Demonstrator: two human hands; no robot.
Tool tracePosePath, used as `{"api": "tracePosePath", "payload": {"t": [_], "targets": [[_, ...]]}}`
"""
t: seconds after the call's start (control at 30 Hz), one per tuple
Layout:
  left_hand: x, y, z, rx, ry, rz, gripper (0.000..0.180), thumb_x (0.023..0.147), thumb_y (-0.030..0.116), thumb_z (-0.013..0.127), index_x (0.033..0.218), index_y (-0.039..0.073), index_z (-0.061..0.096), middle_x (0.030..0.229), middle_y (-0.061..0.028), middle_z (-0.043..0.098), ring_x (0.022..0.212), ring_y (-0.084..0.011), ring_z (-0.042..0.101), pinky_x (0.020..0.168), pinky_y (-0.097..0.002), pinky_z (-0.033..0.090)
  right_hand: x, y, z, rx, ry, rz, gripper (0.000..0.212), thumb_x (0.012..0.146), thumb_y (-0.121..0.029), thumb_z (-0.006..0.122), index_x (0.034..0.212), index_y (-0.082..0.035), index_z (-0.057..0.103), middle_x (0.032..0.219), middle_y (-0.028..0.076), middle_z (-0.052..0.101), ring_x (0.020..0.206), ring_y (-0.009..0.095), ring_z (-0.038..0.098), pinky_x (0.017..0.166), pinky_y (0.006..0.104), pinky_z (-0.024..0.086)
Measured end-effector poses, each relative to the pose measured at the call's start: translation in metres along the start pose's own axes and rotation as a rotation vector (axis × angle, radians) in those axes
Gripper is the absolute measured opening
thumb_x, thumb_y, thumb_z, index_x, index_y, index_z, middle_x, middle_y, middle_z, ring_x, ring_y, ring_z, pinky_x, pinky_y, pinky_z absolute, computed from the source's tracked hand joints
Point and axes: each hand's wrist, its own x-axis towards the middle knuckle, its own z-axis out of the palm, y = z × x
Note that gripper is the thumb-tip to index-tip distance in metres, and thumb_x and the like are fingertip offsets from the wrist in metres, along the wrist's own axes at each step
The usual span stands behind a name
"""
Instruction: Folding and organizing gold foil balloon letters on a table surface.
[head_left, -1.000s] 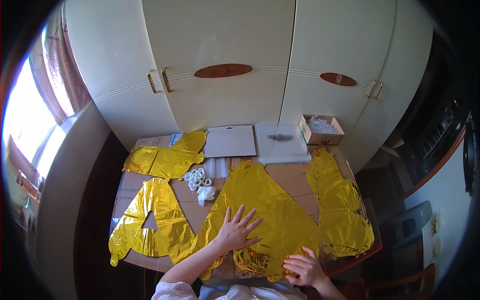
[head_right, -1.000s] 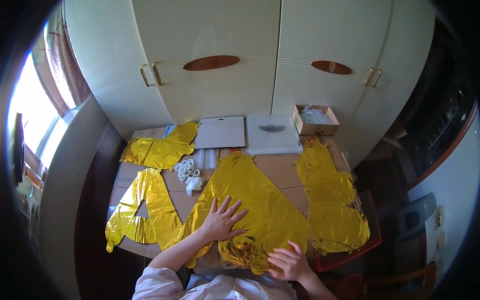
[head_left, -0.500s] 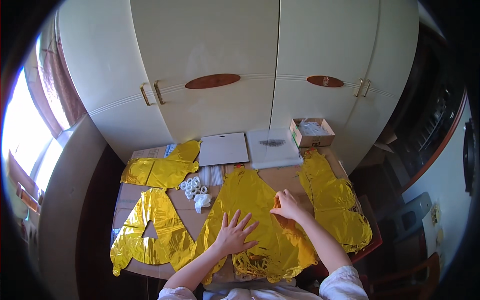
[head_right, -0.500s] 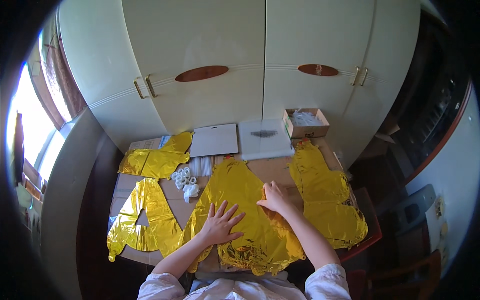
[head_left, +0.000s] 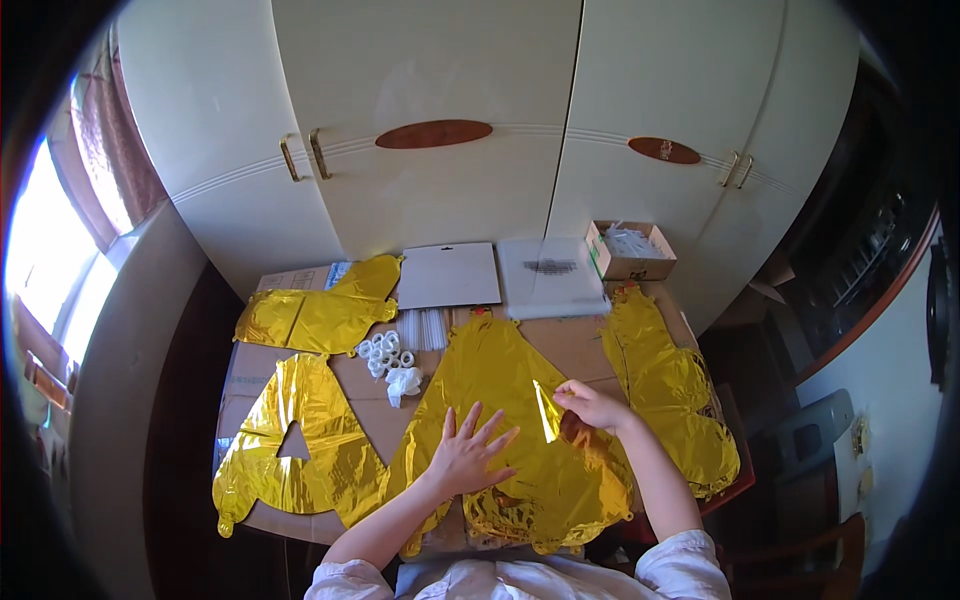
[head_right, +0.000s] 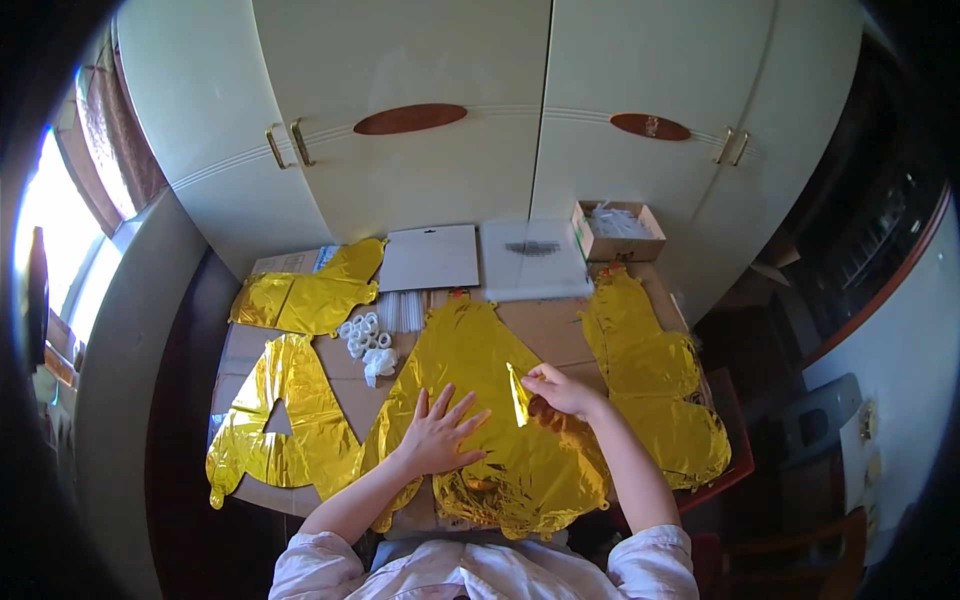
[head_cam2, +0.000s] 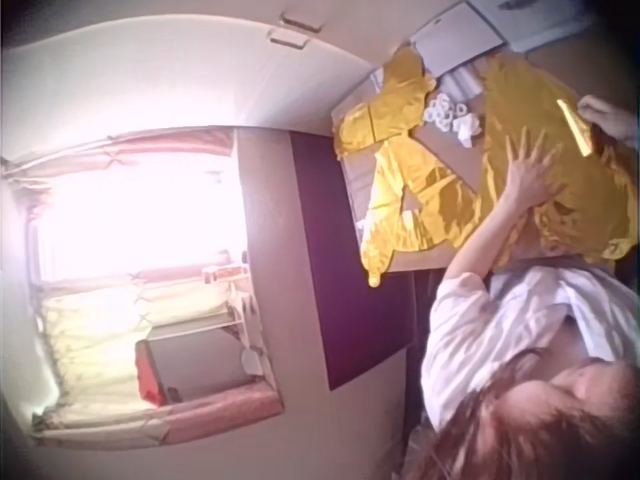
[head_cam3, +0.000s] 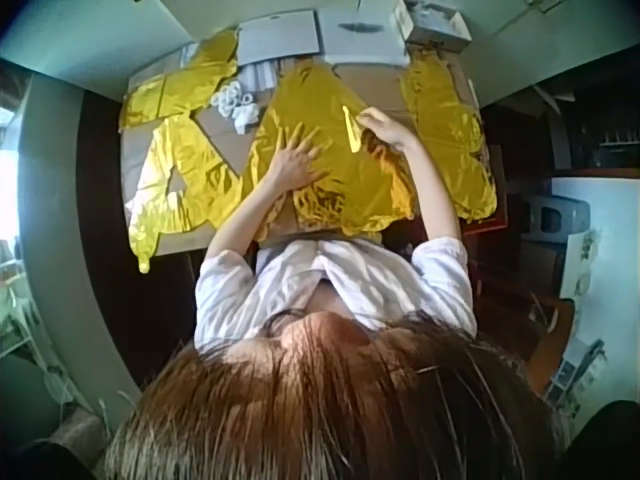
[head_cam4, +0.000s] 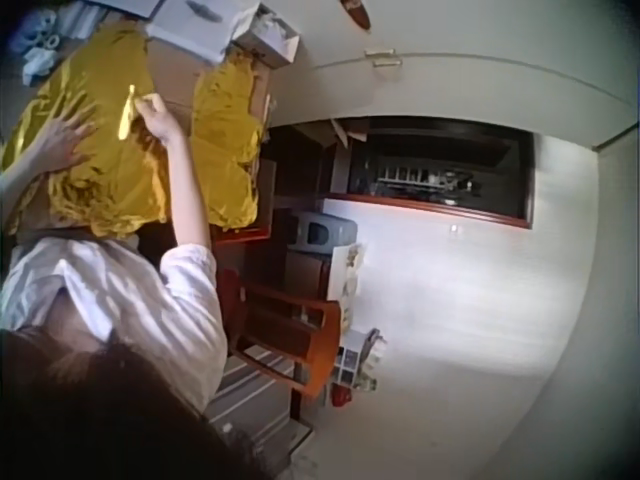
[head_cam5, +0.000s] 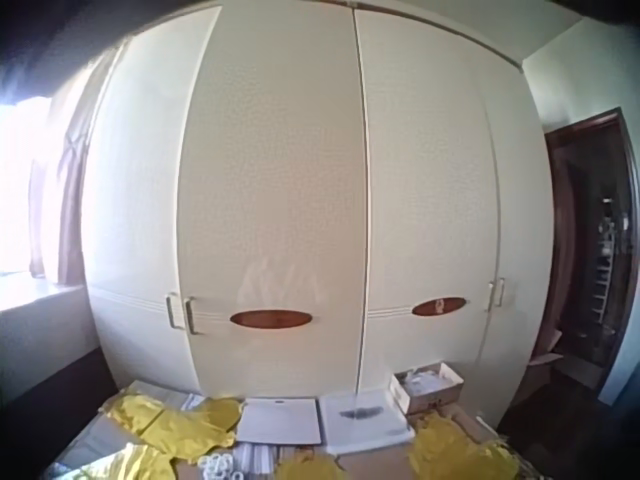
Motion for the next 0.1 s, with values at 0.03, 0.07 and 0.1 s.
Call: {"api": "tracePosePath", "payload": {"t": [0.03, 0.07, 0.1], "targets": [[-0.0001, -0.0003, -0.0004, -0.006, -0.001, -0.001, 0.069, 0.082, 0.065, 0.043, 0.139, 0.027, 0.036, 0.146, -0.0091, 0.031, 0.135, -0.0391, 0.022, 0.103, -0.0672, 0.014, -0.0003, 0.008, 0.0, 0.106, -0.007, -0.01, 0.041, 0.09, -0.031, 0.057, 0.116, -0.002, 0.045, 0.102, 0.008, 0.058, 0.092, 0.015, 0.054, 0.081, 0.0278, 0.044], [0.0002, -0.0009, -0.0009, -0.009, -0.002, -0.002, 0.069, 0.082, 0.065, 0.044, 0.139, 0.027, 0.037, 0.145, -0.0095, 0.032, 0.135, -0.0392, 0.022, 0.103, -0.067, 0.014, -0.0009, 0.0129, 0.0002, 0.213, -0.016, -0.022, 0.041, 0.09, -0.03, 0.056, 0.118, -0.002, 0.045, 0.105, 0.008, 0.057, 0.093, 0.015, 0.054, 0.081, 0.0278, 0.044], [0.0005, -0.0016, -0.0014, -0.012, -0.004, -0.004, 0.069, 0.082, 0.065, 0.045, 0.139, 0.026, 0.037, 0.145, -0.0099, 0.032, 0.135, -0.0393, 0.022, 0.103, -0.0668, 0.014, -0.0039, 0.0154, 0.0, 0.285, -0.056, -0.009, 0.055, 0.09, -0.029, 0.057, 0.136, -0.007, 0.035, 0.125, 0.014, 0.052, 0.102, 0.017, 0.053, 0.087, 0.0301, 0.043]]}}
